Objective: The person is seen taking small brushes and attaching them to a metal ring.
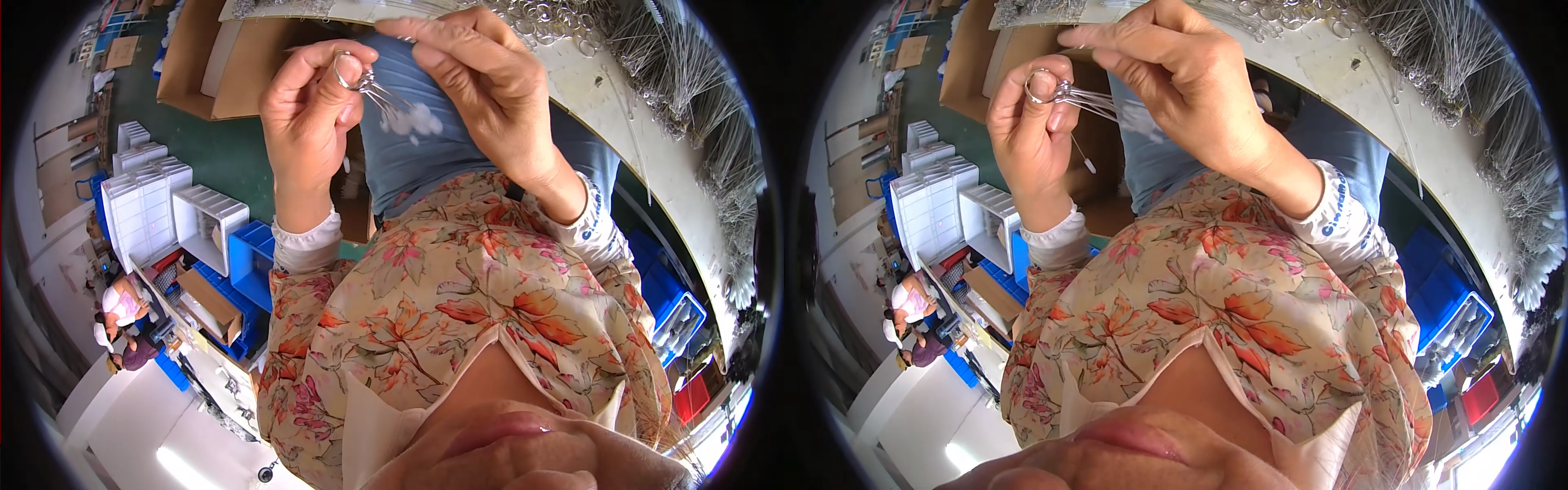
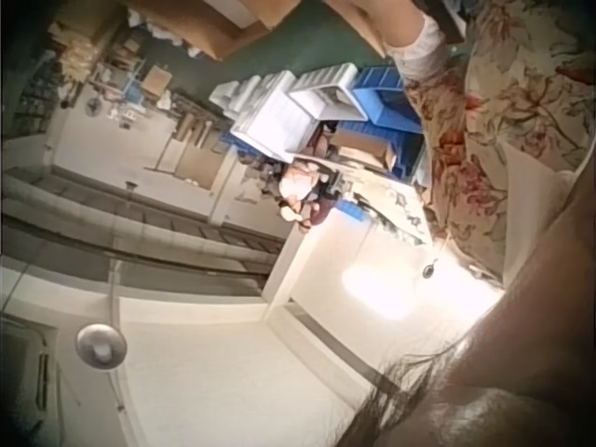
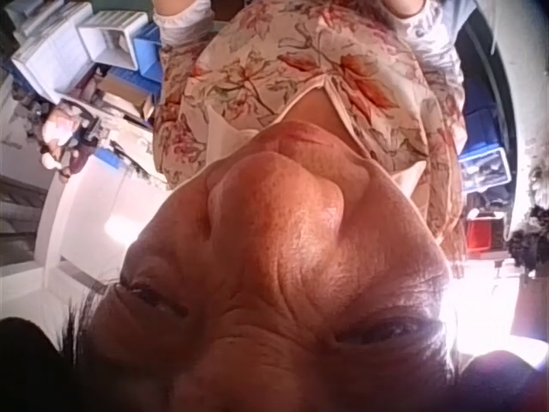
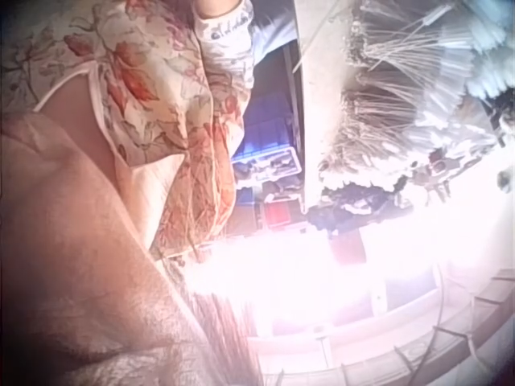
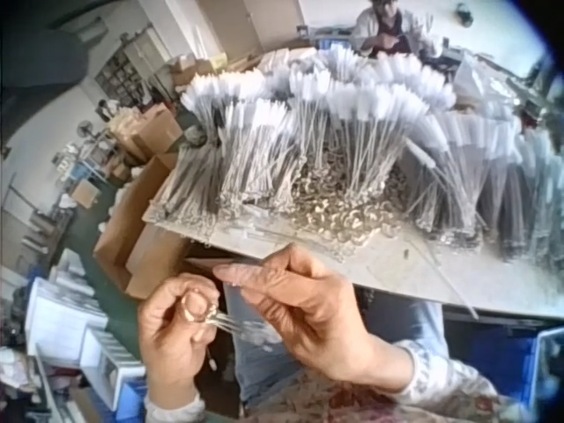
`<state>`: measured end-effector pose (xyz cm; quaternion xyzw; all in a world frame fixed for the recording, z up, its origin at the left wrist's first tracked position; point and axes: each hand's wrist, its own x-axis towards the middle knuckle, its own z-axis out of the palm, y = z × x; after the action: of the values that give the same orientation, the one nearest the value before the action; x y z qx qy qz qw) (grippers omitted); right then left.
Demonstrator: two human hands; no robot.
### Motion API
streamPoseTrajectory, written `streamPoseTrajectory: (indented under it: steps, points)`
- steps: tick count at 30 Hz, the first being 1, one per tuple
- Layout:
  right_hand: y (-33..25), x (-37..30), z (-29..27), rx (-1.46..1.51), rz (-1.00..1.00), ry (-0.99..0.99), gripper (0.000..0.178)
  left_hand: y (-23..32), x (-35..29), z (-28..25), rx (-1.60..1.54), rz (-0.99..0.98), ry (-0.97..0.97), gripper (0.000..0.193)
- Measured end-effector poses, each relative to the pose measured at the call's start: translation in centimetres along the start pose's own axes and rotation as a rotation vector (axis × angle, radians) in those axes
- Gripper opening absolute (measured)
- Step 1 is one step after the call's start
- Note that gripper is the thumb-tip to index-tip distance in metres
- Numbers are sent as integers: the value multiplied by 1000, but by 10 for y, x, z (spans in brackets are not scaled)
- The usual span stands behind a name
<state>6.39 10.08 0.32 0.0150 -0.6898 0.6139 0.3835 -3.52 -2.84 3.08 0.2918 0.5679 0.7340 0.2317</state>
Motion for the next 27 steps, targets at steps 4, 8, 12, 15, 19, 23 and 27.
streamPoseTrajectory:
  steps: [4,8,12,15,19,23,27]
  points:
    - [1,-5,3,-103,-94,122,22,-9,-1,1,-13,66,-43,14]
    - [-12,2,-2,-406,-338,69,21,-13,-2,5,270,228,29,10]
    - [-14,1,0,-444,-317,104,26,-13,-4,11,514,366,104,7]
    - [-14,-1,2,-435,-296,96,26,-14,-3,10,533,397,92,7]
    - [-15,-1,1,-425,-246,52,25,-14,-2,8,640,405,67,7]
    - [0,-14,-1,-312,-112,48,15,-17,-2,10,328,356,111,7]
    - [1,-11,-3,-288,-119,59,15,-15,-3,9,343,336,92,7]
